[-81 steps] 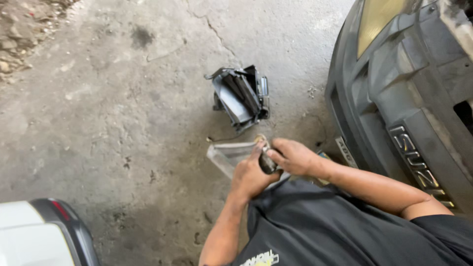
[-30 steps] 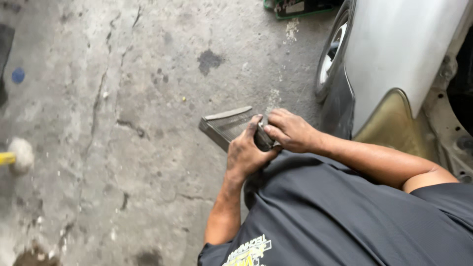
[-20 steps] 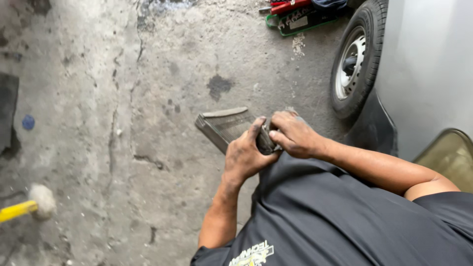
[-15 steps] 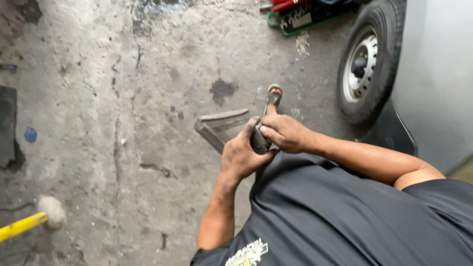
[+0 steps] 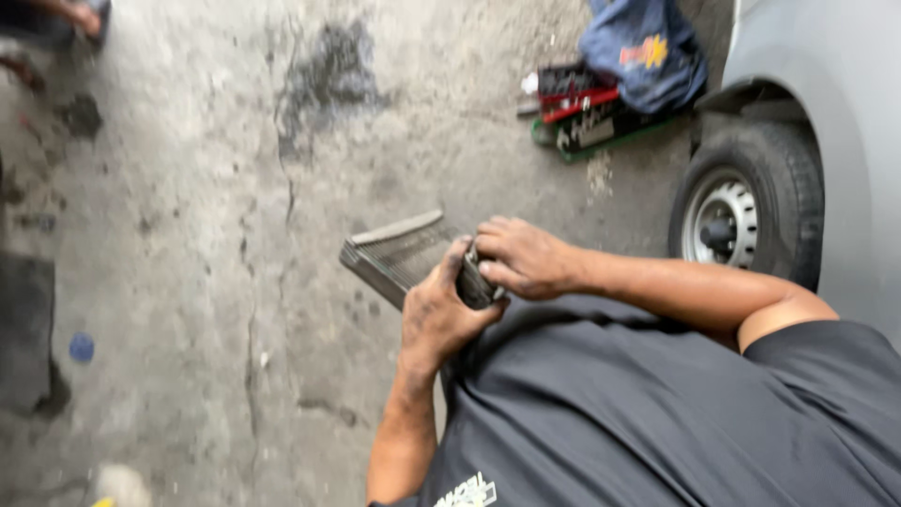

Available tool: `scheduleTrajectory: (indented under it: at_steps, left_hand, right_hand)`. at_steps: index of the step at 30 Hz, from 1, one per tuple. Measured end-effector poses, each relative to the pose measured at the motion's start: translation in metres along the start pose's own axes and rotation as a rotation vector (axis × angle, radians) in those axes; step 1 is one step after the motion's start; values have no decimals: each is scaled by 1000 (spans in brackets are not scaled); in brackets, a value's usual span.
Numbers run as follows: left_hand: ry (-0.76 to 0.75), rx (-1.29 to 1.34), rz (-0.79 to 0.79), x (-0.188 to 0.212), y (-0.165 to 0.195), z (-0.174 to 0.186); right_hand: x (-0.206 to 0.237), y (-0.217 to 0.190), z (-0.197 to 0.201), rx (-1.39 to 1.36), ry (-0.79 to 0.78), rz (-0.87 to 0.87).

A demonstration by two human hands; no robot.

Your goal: The person retrieves a socket from a wall-mounted basket, walks to a car with its hood open, and attempts to fit the socket onto a component near the engine bay. They then sit on the floor, use a ratchet on a removed car part, and organize tools into a backpack.

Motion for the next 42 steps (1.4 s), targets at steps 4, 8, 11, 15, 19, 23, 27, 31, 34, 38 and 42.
scheduleTrajectory:
  at_steps: [4, 8, 11, 15, 19, 23, 27, 31, 34, 38, 42]
  left_hand:
    - [-111, -21, -58, -93, -38, 8]
    - [-194, -22, -191, -192, -86, 25]
    - [-252, -60, -336, -272, -118, 45]
    - [-368, -70, -540, -372, -145, 75]
    - [-568, -182, -697, -451, -141, 75]
    - [-670, -280, -896, -510, -122, 55]
    - [-658, -207, -1085, -573, -102, 34]
    - [-726, -262, -1110, -638, -77, 5]
    - [-777, -197, -1170, -682, -54, -9]
    - [-959, -286, -1186, -727, -24, -39]
    - [-1080, -279, -1395, -759, 9, -72]
  right_hand:
    - [-62, 35, 37, -159, 93, -82]
    - [-133, 72, 67, -81, 246, -129]
    - [-190, 103, 88, -49, 412, -225]
    - [-258, 127, 114, 36, 609, -223]
    - [-283, 149, 141, 45, 825, -429]
    - [-289, 168, 169, 30, 985, -451]
    - [-289, 215, 200, -99, 1067, -638]
    - [-293, 254, 245, 105, 1171, -469]
    - [-295, 275, 273, 352, 1239, -332]
    - [-298, 291, 295, 783, 1179, -336]
    - [-291, 315, 317, 395, 1532, -541]
Point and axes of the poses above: each hand's wrist, its own x-axis away from the middle knuckle, its own z-axis out of the back of the hand, y = z × x, the point moved 5 cm from there along -x, towards the middle knuckle, and after that the axes turned 14 degrees about -x, right-handed, at the moved point
